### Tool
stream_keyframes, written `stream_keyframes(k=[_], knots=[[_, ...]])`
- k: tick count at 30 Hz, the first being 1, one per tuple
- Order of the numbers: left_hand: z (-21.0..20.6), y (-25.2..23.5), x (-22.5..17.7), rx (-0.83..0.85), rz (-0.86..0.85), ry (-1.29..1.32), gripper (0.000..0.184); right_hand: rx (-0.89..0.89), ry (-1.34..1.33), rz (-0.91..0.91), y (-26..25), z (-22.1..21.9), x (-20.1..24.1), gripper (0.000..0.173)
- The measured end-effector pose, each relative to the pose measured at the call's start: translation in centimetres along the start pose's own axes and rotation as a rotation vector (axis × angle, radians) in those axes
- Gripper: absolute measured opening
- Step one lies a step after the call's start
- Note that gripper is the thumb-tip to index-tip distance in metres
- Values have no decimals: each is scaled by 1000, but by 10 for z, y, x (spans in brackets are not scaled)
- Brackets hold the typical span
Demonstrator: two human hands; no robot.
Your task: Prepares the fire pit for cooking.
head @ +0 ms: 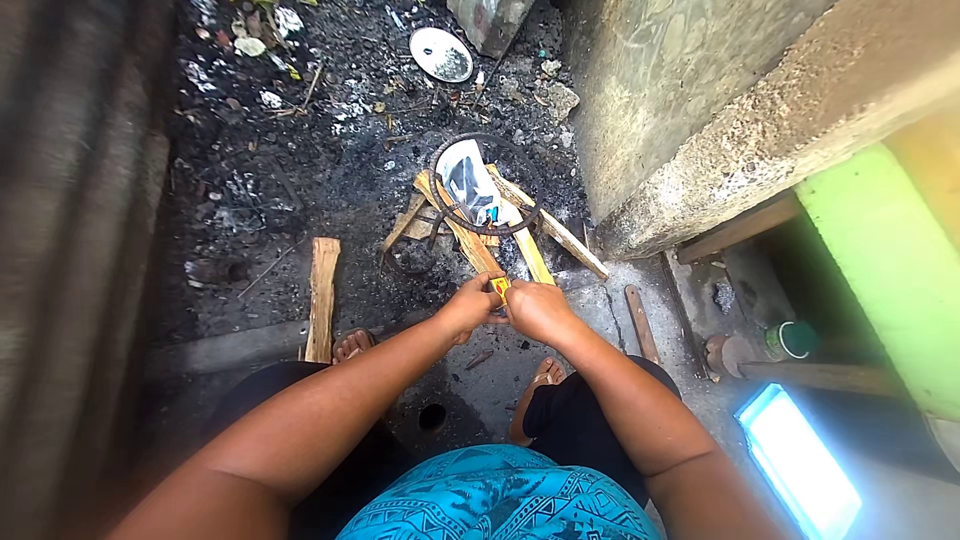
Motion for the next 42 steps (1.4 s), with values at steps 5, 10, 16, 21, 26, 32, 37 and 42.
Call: stream_keyframes(k=[5, 10, 16, 21, 26, 32, 37, 42], knots=[[0, 1, -1, -6, 1, 0, 48, -3, -3, 1, 0, 0, 0, 23], [1, 0, 0, -5, 2, -8, 51, 4, -4, -1, 1, 1, 1, 23], [1, 0, 0, -10, -1, -6, 51, 4, -11, -1, 1, 1, 1, 21], [0, 1, -1, -9, 2, -4, 50, 4, -7, -2, 0, 1, 1, 22], [0, 0, 0, -5, 3, -3, 51, 12, -4, -2, 1, 1, 1, 22], [0, 0, -1, -5, 2, -2, 51, 6, -4, -3, 1, 1, 1, 22], [0, -1, 0, -1, -5, -3, 51, 9, -2, -7, 1, 1, 0, 22], [-2, 1, -3, 5, -7, -12, 50, 32, -39, 19, 1, 8, -10, 24]])
Point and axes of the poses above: each hand's wrist, its own y-axis away from the middle knuckle, its own z-axis out of the back of the hand, x = y × z, the point moved 4 cm from there along -y, towards the middle knuckle, and after that the axes turned 3 degrees about -y, right-handed, at the moved point
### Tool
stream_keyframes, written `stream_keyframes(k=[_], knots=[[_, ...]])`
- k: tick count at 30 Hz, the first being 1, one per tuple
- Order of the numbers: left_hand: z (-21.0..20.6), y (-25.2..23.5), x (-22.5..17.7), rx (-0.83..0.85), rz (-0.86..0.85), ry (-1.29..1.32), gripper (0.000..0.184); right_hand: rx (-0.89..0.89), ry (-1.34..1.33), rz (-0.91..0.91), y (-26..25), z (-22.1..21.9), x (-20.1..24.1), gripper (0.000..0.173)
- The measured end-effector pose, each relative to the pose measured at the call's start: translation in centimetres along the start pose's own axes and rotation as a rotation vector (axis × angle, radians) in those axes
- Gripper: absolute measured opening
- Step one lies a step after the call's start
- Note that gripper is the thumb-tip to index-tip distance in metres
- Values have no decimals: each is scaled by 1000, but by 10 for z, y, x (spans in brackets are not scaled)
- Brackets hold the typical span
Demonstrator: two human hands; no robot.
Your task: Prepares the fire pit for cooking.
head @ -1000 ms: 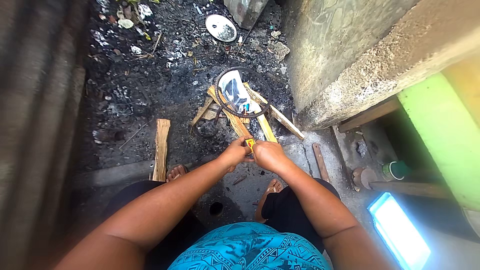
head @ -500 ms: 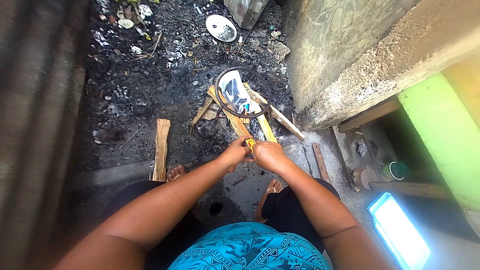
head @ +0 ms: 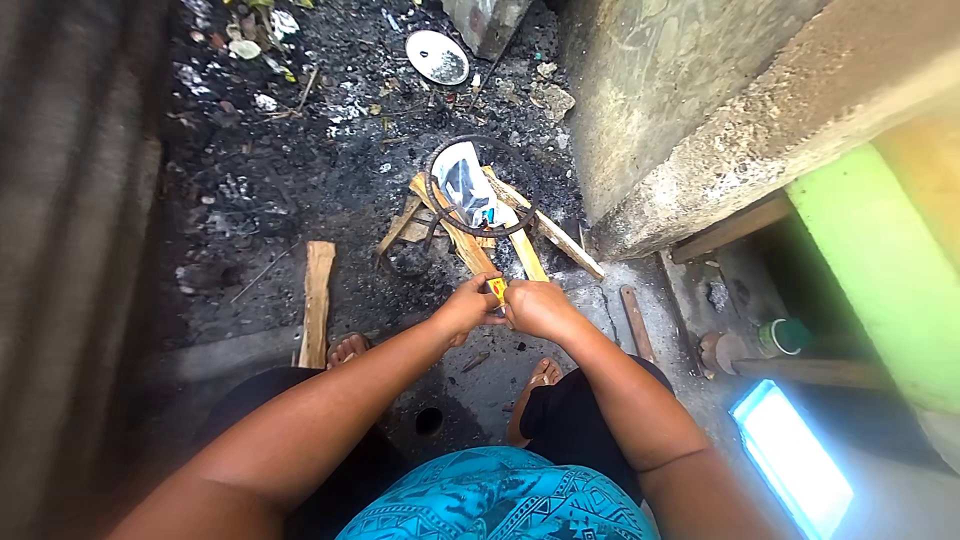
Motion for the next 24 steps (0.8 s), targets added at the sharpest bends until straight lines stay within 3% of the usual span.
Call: stream_keyframes(k=[3, 6, 8, 15, 21, 24], knots=[[-5, 2, -1, 22, -25, -16, 52, -57, -107, 35, 6, 15, -20, 25], [-17, 3, -6, 20, -67, -18, 48, -58, -230, 196, 12, 19, -37, 73], [-23, 4, -7, 17, -83, -32, 55, -42, -218, 252, 13, 12, -39, 92], [-42, 16, -13, 15, -155, -104, 70, -156, -114, 279, 31, 16, -36, 74], [-35, 36, -4, 146, -184, -170, 61, -457, -221, 245, 71, 52, -48, 49], [-20, 46, 7, 145, -111, -364, 56, -691, -414, 290, 118, 77, -70, 52]])
Point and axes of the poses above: each hand's wrist, its own y-axis away from the middle knuckle, its own z-axis out of the back of the hand, x = y × z, the point moved 4 cm from there along -y, towards the middle knuckle, and after that the axes turned 3 degrees about -y, right-handed, at the moved point
